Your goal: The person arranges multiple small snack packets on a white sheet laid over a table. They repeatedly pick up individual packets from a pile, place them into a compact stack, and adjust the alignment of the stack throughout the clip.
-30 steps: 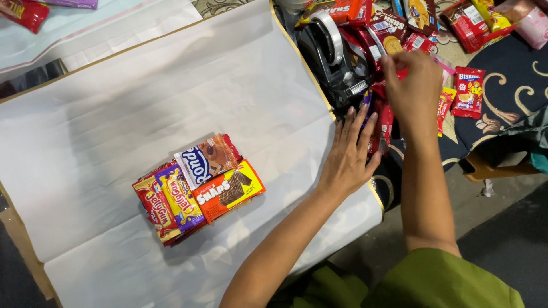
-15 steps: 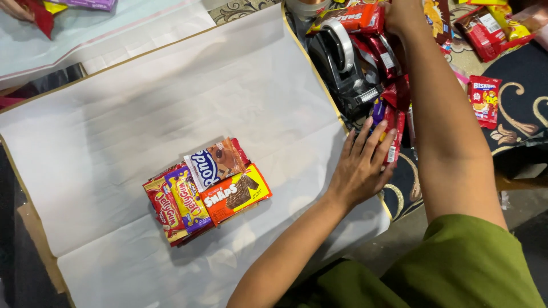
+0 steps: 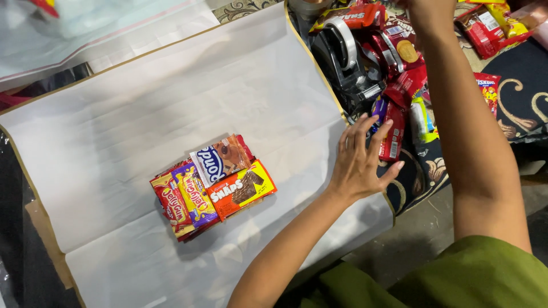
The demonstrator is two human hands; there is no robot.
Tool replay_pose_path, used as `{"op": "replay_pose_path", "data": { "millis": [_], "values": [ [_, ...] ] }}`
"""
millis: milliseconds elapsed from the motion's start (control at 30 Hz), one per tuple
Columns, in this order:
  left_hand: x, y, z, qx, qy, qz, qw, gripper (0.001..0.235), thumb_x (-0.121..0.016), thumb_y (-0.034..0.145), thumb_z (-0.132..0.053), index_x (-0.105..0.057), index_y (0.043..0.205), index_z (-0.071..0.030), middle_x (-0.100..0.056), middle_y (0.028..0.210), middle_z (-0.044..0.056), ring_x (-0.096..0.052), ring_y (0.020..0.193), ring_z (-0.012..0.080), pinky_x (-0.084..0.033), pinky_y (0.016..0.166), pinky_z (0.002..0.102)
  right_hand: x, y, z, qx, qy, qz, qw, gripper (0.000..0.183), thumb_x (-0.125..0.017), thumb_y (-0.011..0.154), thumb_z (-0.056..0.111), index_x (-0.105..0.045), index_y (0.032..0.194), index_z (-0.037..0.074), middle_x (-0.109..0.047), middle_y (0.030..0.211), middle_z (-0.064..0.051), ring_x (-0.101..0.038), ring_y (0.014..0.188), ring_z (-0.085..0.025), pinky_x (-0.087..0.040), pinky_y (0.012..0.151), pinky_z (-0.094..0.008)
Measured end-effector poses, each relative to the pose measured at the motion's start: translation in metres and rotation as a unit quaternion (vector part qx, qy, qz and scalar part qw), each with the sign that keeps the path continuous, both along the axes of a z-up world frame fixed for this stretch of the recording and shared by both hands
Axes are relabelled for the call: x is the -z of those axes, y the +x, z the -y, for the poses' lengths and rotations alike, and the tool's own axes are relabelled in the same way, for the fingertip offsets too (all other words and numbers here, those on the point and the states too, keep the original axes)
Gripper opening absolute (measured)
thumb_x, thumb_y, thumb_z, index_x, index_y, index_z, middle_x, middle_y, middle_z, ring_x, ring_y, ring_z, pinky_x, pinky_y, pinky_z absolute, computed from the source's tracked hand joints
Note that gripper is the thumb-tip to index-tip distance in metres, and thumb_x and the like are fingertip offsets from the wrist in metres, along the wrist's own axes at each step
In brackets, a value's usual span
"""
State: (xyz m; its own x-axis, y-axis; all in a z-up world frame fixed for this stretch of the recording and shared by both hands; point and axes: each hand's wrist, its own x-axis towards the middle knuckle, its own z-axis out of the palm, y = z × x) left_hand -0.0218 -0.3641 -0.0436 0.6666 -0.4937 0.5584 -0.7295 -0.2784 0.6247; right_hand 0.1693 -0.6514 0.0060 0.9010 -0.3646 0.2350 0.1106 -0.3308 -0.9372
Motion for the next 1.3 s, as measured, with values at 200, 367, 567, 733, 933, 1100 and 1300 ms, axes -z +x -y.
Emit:
{"op": "replay_pose_path", "data": {
  "millis": [200,367,567,733,933,1100,1300],
  "values": [
    [-0.008,0.008,-0.005,0.013,-0.130,-0.066,0.989,0.065,-0.047,0.095,-0.054,-0.042,0.148,-0.015,-0.044,0.132,0.010,-0.050,0.126,0.0335,-0.042,0.106,0.049,-0.063,-0.103,-0.137,-0.043,0.037,0.039,0.998,0.064,-0.083,0.109,0.008,-0.035,0.150,0.002,-0.068,0.102,-0.022,-0.071,0.080,-0.023,-0.064,0.074,-0.032],
    [-0.054,0.005,-0.022,-0.042,-0.314,-0.271,0.909,0.049,-0.040,0.103,-0.045,-0.044,0.134,-0.006,-0.047,0.142,0.015,-0.056,0.110,0.0247,-0.047,0.089,0.036,-0.087,-0.138,-0.192,-0.058,-0.035,0.021,0.997,0.035,-0.074,0.101,0.017,-0.056,0.128,0.004,-0.050,0.112,-0.008,-0.064,0.082,-0.016,-0.059,0.069,-0.024],
    [-0.104,-0.010,-0.065,-0.130,-0.417,-0.461,0.773,0.041,-0.045,0.099,-0.041,-0.033,0.122,-0.010,-0.041,0.122,0.011,-0.041,0.113,0.0198,-0.040,0.097,0.036,-0.094,-0.147,-0.221,-0.097,-0.026,-0.012,0.995,0.026,-0.063,0.107,0.027,-0.068,0.116,0.003,-0.062,0.088,0.000,-0.055,0.071,-0.007,-0.047,0.064,-0.021],
    [-0.110,-0.013,-0.133,-0.076,-0.412,-0.420,0.805,0.031,-0.043,0.108,-0.025,-0.037,0.131,-0.007,-0.041,0.126,0.007,-0.040,0.127,0.0186,-0.034,0.114,0.040,-0.090,-0.152,-0.287,-0.123,0.044,-0.036,0.991,0.020,-0.071,0.098,0.007,-0.073,0.115,-0.003,-0.066,0.073,-0.014,-0.061,0.065,-0.014,-0.060,0.067,-0.029],
    [-0.066,-0.010,-0.214,-0.116,-0.344,-0.401,0.841,0.038,-0.056,0.103,-0.016,-0.053,0.137,-0.001,-0.061,0.131,0.017,-0.057,0.124,0.0248,-0.047,0.106,0.042,-0.087,-0.153,-0.348,-0.221,0.103,-0.054,0.968,0.025,-0.064,0.099,0.013,-0.072,0.119,-0.001,-0.069,0.105,-0.016,-0.063,0.085,-0.018,-0.060,0.074,-0.033],
    [-0.060,-0.008,-0.255,-0.175,-0.356,-0.369,0.841,0.050,-0.070,0.093,-0.009,-0.048,0.138,-0.002,-0.058,0.135,0.017,-0.052,0.125,0.0197,-0.048,0.105,0.038,-0.084,-0.150,-0.386,-0.231,0.133,-0.119,0.956,0.033,-0.059,0.102,0.022,-0.071,0.124,-0.001,-0.069,0.100,-0.014,-0.060,0.091,-0.018,-0.055,0.081,-0.031],
    [0.000,-0.012,-0.290,-0.197,-0.406,-0.376,0.809,0.012,-0.063,0.096,-0.003,-0.063,0.107,0.002,-0.072,0.107,0.014,-0.070,0.096,0.0180,-0.063,0.075,0.031,-0.051,-0.137,-0.401,-0.201,0.207,-0.139,0.947,0.034,-0.081,0.085,0.021,-0.075,0.112,0.001,-0.070,0.087,-0.010,-0.061,0.084,-0.016,-0.049,0.081,-0.031]
  ]
}}
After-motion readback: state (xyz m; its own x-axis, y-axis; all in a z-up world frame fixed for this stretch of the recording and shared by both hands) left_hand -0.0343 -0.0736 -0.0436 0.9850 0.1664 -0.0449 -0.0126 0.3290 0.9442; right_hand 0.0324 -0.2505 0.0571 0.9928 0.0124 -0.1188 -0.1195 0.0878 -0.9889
